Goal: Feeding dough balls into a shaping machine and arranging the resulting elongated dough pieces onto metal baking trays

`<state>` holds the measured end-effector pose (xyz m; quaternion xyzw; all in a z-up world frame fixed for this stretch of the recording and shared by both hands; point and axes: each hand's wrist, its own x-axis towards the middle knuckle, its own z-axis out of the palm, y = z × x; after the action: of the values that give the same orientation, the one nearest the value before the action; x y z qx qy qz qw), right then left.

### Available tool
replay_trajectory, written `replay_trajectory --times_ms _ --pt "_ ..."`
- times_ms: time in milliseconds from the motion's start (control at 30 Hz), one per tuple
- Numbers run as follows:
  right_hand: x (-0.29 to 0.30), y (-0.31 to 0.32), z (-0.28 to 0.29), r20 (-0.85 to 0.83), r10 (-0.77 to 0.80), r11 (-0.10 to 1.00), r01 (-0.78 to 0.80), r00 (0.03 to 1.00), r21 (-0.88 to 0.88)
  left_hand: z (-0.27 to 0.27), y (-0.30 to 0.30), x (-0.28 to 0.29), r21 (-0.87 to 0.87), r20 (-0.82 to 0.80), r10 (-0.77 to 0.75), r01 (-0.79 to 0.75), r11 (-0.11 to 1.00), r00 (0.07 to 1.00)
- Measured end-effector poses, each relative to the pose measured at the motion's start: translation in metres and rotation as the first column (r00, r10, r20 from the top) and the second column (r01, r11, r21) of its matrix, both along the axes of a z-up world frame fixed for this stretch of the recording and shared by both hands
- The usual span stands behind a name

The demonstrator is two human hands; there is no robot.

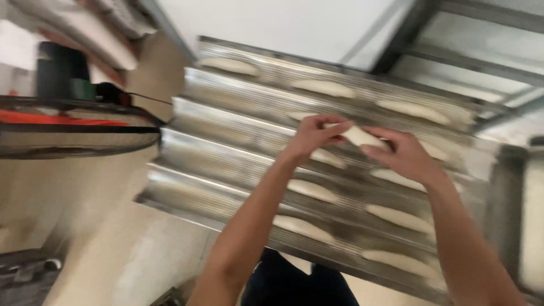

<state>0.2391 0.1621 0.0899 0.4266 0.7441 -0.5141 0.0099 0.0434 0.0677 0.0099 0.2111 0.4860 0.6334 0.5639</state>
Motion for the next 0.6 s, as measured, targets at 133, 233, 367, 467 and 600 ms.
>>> replay_trajectory --times_ms 133,233,367,467,600 --pt "-0.147 -0.042 -0.041 -0.278 0.298 0.906 -0.179 0.913 0.384 -0.04 -0.068 -0.168 -0.025 -0.065 0.084 -0.085 0.996 0.994" --pt "-0.249 -0.062 -0.066 -0.232 0.403 0.814 -0.232 0.885 0.532 -0.029 -0.098 -0.269 -0.127 -0.212 0.104 -0.133 0.983 0.972" --pt "-0.324 -0.069 -0.103 -0.003 0.494 0.633 -0.357 0.87 0.687 -0.029 -0.108 -0.351 -0.262 -0.488 0.057 -0.209 0.942 0.871" --pt "-0.319 -0.078 -0.087 -0.018 0.472 0.721 -0.374 0.881 0.583 -0.089 -0.082 -0.389 -0.485 -0.798 -0.305 -0.253 0.837 0.519" --pt "-0.296 -0.07 -0.084 -0.019 0.388 0.779 -0.318 0.921 0.541 -0.084 -0.095 -0.377 -0.297 -0.944 -0.231 -0.305 0.905 0.234"
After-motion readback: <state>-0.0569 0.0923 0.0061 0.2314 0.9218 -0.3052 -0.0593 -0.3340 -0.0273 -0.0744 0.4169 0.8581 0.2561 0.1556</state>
